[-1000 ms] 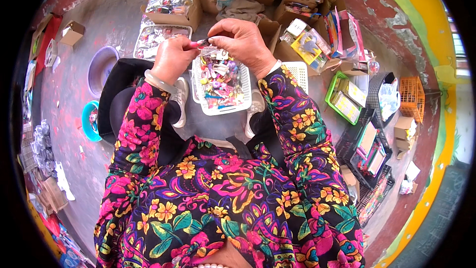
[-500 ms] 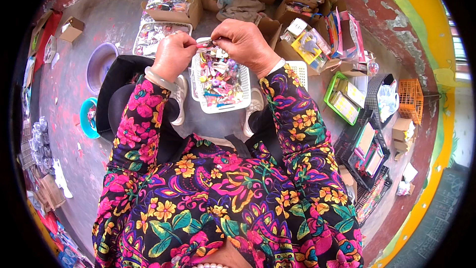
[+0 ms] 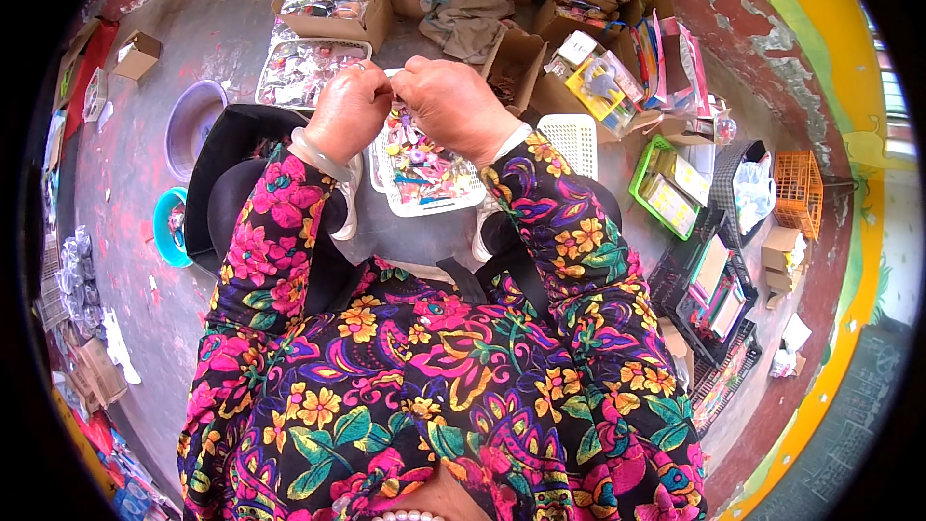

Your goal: The person sits on the floor and sorts small colorful craft items from a white basket into small clear plastic bags. They pick up items, place them into bags, and seal the bags one by one.

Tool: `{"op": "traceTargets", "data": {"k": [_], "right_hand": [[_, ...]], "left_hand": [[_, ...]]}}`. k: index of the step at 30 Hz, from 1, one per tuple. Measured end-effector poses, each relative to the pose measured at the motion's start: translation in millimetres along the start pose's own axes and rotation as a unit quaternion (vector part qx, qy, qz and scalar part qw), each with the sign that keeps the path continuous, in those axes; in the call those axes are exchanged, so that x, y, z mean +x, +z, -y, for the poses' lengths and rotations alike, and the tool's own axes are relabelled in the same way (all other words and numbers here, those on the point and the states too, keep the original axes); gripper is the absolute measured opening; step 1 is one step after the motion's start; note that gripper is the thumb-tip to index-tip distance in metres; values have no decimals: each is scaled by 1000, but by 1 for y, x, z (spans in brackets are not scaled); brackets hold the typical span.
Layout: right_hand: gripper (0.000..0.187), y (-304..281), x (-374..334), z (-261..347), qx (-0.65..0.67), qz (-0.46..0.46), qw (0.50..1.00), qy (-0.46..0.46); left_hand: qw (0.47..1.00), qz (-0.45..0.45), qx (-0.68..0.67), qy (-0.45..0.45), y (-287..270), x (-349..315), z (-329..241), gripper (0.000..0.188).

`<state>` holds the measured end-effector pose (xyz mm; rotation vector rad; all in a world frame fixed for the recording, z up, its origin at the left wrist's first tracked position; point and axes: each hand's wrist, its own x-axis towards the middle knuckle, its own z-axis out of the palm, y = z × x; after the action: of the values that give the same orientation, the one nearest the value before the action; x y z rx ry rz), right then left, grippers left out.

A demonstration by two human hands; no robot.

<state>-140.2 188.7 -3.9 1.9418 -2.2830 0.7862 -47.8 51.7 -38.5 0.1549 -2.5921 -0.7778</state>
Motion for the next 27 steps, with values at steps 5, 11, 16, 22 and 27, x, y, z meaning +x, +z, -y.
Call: {"op": "traceTargets", "data": {"k": [5,11,16,22,27], "right_hand": [[17,10,1,2,48,-63,996,50],[21,2,2,-4,71,-122,990,17],[14,8,2,-7,60,-124,990,-16],[11,6,1,-6,18,-118,991,-58],[12,1,4,1,-14,-96,993,-63]], "left_hand": [[998,21,-38,-50,0,1,2,7],[993,-7,-57,-107,-12,3,2,7],[994,-4,-45,-101,-11,3,2,8],[988,-6,-72,-133,-12,5,1,10],[983,14,-104,-152,-16,4,2,11]]}}
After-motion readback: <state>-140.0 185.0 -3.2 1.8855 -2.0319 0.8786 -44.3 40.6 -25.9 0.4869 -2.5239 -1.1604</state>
